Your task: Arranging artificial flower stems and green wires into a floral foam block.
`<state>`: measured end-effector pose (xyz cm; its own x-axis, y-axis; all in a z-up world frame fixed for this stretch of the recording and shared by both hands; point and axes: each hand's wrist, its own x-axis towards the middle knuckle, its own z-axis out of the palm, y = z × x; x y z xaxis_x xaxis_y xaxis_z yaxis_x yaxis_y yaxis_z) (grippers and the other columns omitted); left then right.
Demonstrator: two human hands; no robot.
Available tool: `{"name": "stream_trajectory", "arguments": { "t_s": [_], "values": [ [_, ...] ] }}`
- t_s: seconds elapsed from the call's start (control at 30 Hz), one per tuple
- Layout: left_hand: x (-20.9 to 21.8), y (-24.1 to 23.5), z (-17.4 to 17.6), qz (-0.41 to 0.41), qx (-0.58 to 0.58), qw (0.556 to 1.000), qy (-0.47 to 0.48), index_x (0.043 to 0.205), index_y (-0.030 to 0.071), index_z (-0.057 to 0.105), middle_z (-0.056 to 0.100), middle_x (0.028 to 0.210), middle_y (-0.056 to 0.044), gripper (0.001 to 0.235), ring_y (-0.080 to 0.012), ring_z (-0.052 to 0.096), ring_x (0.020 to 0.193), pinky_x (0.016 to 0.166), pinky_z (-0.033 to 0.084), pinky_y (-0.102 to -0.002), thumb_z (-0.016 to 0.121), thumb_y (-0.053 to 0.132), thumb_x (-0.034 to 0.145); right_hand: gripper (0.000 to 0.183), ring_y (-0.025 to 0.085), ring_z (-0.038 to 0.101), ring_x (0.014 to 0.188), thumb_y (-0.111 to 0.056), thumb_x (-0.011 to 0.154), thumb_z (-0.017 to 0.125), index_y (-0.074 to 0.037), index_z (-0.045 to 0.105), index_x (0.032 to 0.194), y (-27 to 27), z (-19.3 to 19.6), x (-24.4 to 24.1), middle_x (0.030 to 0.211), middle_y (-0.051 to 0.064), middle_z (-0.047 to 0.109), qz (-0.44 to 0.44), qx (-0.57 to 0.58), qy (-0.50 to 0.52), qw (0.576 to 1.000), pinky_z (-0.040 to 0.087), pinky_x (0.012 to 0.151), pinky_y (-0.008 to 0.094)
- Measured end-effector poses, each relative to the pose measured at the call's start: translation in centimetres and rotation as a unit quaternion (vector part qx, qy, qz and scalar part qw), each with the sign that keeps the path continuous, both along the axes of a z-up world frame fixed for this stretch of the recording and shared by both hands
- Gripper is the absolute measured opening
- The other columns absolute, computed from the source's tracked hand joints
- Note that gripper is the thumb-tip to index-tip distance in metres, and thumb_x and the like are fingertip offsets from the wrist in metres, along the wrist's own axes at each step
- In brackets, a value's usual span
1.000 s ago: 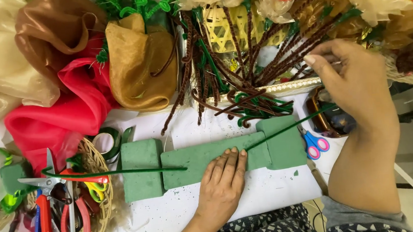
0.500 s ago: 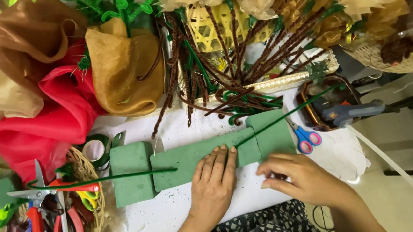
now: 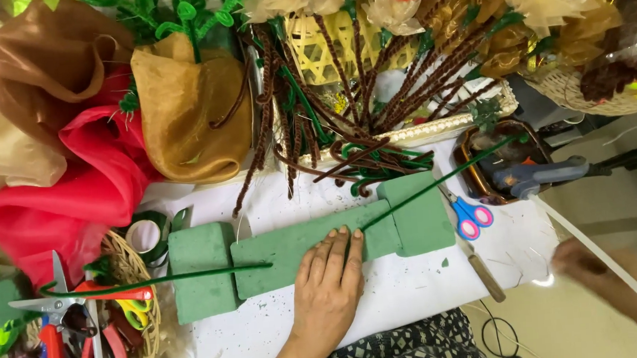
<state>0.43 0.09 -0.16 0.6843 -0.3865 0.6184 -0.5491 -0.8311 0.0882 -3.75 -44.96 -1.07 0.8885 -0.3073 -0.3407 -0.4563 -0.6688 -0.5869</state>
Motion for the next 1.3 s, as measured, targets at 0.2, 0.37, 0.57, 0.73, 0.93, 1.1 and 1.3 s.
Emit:
{"name": "stream_trajectory", "arguments": {
  "t_s": [0.2,0.37,0.57,0.73,0.93,1.1,1.3],
  "values": [
    [0.1,-0.1,-0.2,-0.006,-0.009,1.000,-0.005,0.135,0.002,0.062,0.066,0.131,-0.017,0.033,-0.0293,0.065,0.117,0.100,0.052,-0.042,0.047,0.006,0.105,0.051,0.032,0.057,0.106,-0.010,0.091,0.082,0.006,0.068,0.137,-1.1,2.1,5.5,0.128,0.019,0.066,0.174,-0.245,-0.361,0.883,0.047,0.102,0.045],
    [0.1,0.0,0.1,0.000,-0.004,1.000,-0.006,0.137,0.000,0.061,0.067,0.131,-0.016,0.034,-0.0276,0.065,0.117,0.100,0.052,-0.040,0.046,0.007,0.107,0.056,0.032,0.065,0.120,-0.037,0.088,0.077,-0.015,0.073,0.139,-2.9,2.0,9.7,0.132,0.011,0.066,0.235,-0.406,-0.314,0.826,0.049,0.104,0.046],
    [0.1,-0.1,-0.2,-0.002,-0.006,1.000,-0.005,0.139,-0.001,0.060,0.066,0.131,-0.015,0.035,-0.0274,0.065,0.118,0.101,0.052,-0.040,0.049,0.008,0.107,0.061,0.028,0.066,0.116,-0.056,0.087,0.062,-0.033,0.063,0.144,-4.3,1.9,12.3,0.133,0.003,0.066,0.294,-0.474,-0.220,0.800,0.057,0.092,0.045],
    [0.1,-0.1,0.0,-0.002,-0.007,1.000,-0.007,0.138,-0.001,0.060,0.066,0.131,-0.015,0.034,-0.0277,0.064,0.118,0.101,0.052,-0.041,0.051,0.009,0.106,0.067,0.028,0.066,0.096,-0.054,0.083,0.064,-0.039,0.057,0.148,-4.7,1.9,14.1,0.106,0.010,0.060,0.362,-0.391,-0.179,0.827,0.056,0.089,0.043],
    [0.0,0.0,-0.4,-0.002,-0.001,1.000,0.005,0.139,0.002,0.060,0.065,0.134,-0.015,0.038,-0.0281,0.063,0.121,0.103,0.050,-0.042,0.042,0.009,0.106,0.055,0.025,0.064,0.112,-0.047,0.090,0.060,-0.048,0.056,0.144,-3.4,3.1,14.9,0.126,0.005,0.056,0.341,-0.355,-0.025,0.870,0.055,0.096,0.038],
    [0.0,-0.1,-0.3,0.003,-0.004,1.000,-0.003,0.138,0.002,0.061,0.066,0.133,-0.015,0.035,-0.0276,0.064,0.120,0.102,0.050,-0.041,0.047,0.009,0.106,0.060,0.033,0.062,0.116,-0.021,0.094,0.059,-0.038,0.049,0.151,-4.8,2.4,15.0,0.129,0.013,0.057,0.336,-0.302,-0.013,0.892,0.052,0.099,0.039],
    [0.1,-0.1,0.2,0.002,-0.008,1.000,-0.014,0.136,0.001,0.062,0.066,0.131,-0.015,0.034,-0.0272,0.065,0.118,0.100,0.051,-0.040,0.047,0.008,0.106,0.033,0.023,0.057,0.074,-0.034,0.108,0.048,-0.006,0.066,0.107,-4.0,4.5,13.9,0.095,0.011,0.053,0.203,-0.170,-0.012,0.964,0.043,0.072,0.036]
  ]
}}
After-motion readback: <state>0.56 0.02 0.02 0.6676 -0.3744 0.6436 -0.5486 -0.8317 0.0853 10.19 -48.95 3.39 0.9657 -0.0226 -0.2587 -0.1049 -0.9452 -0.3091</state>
